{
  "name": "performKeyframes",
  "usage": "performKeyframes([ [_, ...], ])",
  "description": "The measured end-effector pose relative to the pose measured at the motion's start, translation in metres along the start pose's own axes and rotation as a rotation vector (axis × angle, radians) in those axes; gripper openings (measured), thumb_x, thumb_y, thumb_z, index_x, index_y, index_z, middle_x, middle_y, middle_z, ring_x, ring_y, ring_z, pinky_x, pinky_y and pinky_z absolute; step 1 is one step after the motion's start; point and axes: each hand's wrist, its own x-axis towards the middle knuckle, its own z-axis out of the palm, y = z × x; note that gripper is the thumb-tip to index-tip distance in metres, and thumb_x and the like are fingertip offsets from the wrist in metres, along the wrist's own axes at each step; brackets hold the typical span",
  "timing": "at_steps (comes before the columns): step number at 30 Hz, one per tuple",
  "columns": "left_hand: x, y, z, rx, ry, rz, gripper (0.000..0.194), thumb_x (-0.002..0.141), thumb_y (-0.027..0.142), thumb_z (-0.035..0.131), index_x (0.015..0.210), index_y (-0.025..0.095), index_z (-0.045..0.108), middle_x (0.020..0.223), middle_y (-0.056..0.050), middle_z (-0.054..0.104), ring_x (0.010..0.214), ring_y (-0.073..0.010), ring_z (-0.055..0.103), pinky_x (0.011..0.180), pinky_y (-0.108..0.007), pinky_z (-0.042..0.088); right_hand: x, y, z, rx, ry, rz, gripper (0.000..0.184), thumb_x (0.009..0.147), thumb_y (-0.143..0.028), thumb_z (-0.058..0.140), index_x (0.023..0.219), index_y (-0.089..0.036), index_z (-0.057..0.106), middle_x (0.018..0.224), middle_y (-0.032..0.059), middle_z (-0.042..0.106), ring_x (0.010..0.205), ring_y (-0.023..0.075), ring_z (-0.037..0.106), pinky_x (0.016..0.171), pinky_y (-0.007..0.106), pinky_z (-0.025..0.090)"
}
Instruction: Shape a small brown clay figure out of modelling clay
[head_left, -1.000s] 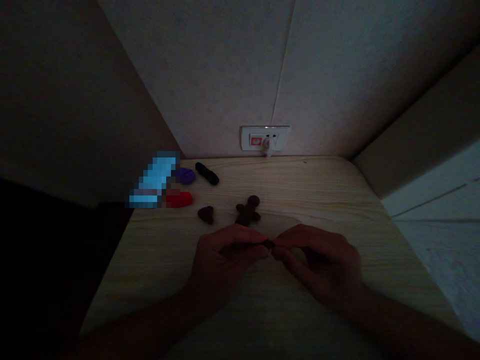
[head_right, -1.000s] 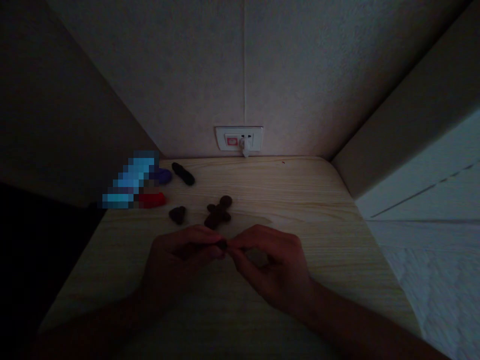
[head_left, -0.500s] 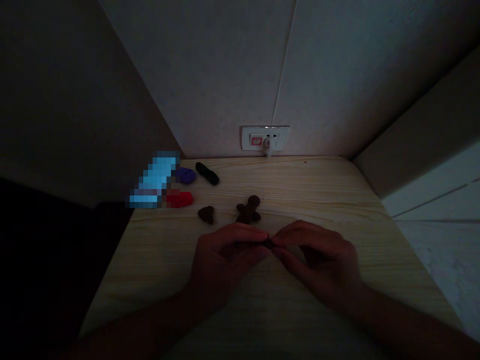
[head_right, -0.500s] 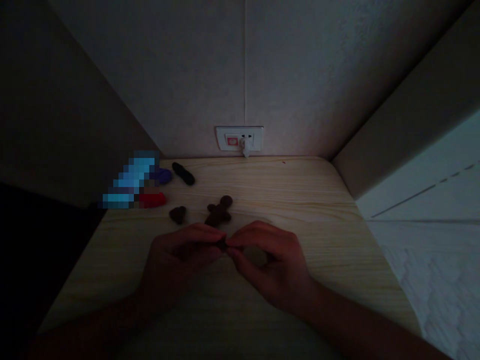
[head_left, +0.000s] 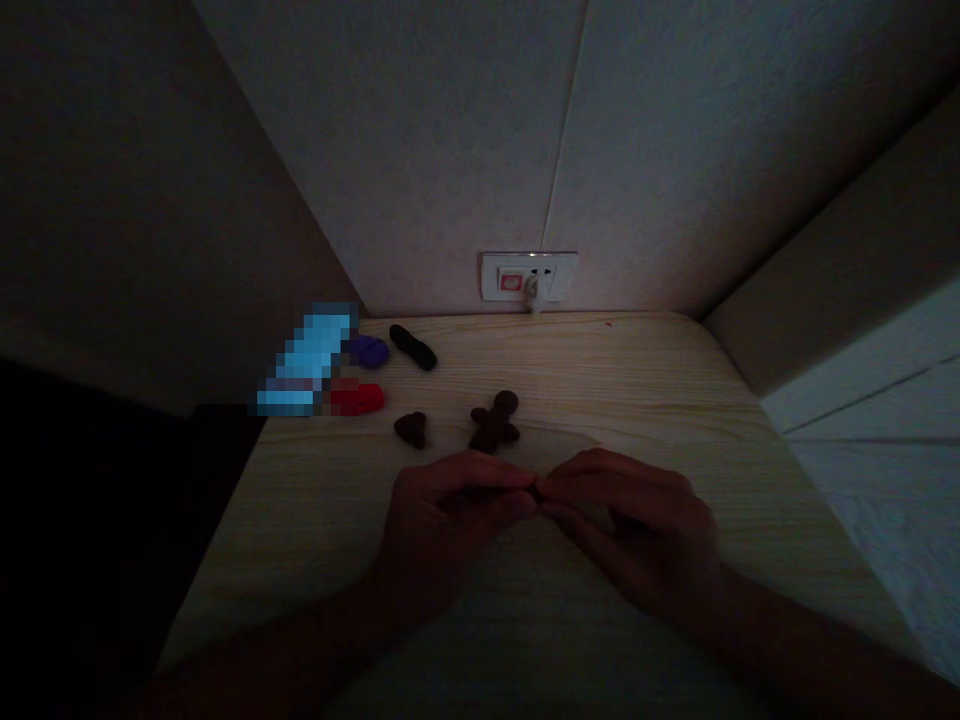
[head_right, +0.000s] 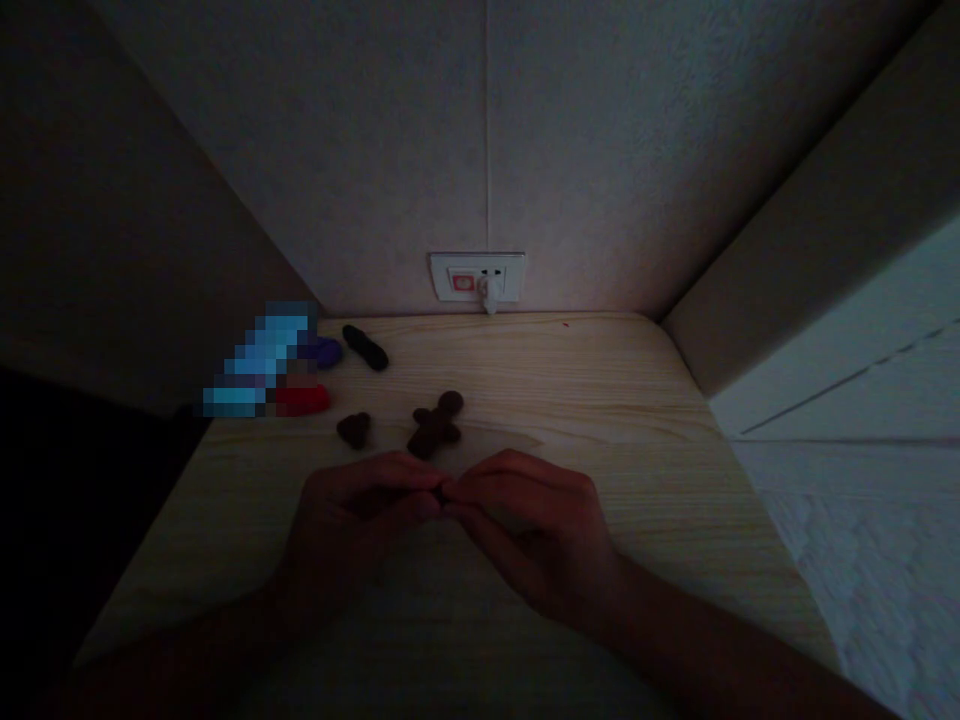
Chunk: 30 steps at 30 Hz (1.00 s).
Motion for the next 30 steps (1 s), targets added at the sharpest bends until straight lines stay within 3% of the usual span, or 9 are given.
performKeyframes([
  [5,0.0015,-0.0011,0.0015,-0.050,0.006,-0.056,0.013,0.072,0.011,0.085,0.078,0.023,0.084,0.072,-0.002,0.081,0.066,-0.0159,0.077,0.063,-0.020,0.064,0.0007,-0.0011,-0.0001,0.001,0.003,0.004,0.027,0.087,-0.006,0.075,0.110,-0.020,0.077,0.092,0.0060,0.080,0.079,0.0165,0.076,0.069,0.026,0.065],
  [10,0.0009,-0.0006,0.0039,-0.169,-0.021,-0.089,0.018,0.077,0.008,0.080,0.081,0.025,0.084,0.066,0.002,0.079,0.059,-0.0108,0.075,0.060,-0.014,0.061,-0.0007,-0.0021,0.0002,-0.002,0.017,0.000,0.029,0.086,-0.007,0.077,0.110,-0.021,0.076,0.090,0.0048,0.079,0.077,0.0168,0.076,0.067,0.026,0.064],
  [17,-0.0022,-0.0012,0.0037,-0.191,-0.067,-0.107,0.023,0.076,0.007,0.081,0.090,0.025,0.084,0.072,0.001,0.082,0.064,-0.0122,0.077,0.064,-0.016,0.062,0.0012,-0.0008,0.0002,-0.015,0.044,0.050,0.018,0.086,-0.009,0.077,0.100,-0.020,0.077,0.084,0.0039,0.079,0.073,0.0156,0.075,0.064,0.025,0.062],
  [26,0.0012,-0.0028,0.0022,-0.194,-0.088,-0.156,0.015,0.076,0.010,0.082,0.086,0.021,0.084,0.066,-0.001,0.080,0.057,-0.0131,0.075,0.058,-0.018,0.062,-0.0015,0.0026,0.0010,0.037,0.006,0.060,0.027,0.087,-0.007,0.076,0.110,-0.020,0.076,0.094,0.0044,0.080,0.081,0.0146,0.076,0.070,0.024,0.062],
  [30,0.0019,-0.0048,0.0022,-0.238,-0.077,-0.161,0.013,0.078,0.012,0.082,0.087,0.022,0.083,0.067,0.000,0.080,0.057,-0.0120,0.075,0.059,-0.017,0.062,-0.0015,0.0013,0.0013,-0.013,0.053,0.052,0.025,0.085,-0.009,0.078,0.107,-0.021,0.077,0.090,0.0028,0.081,0.079,0.0141,0.077,0.072,0.023,0.062],
])
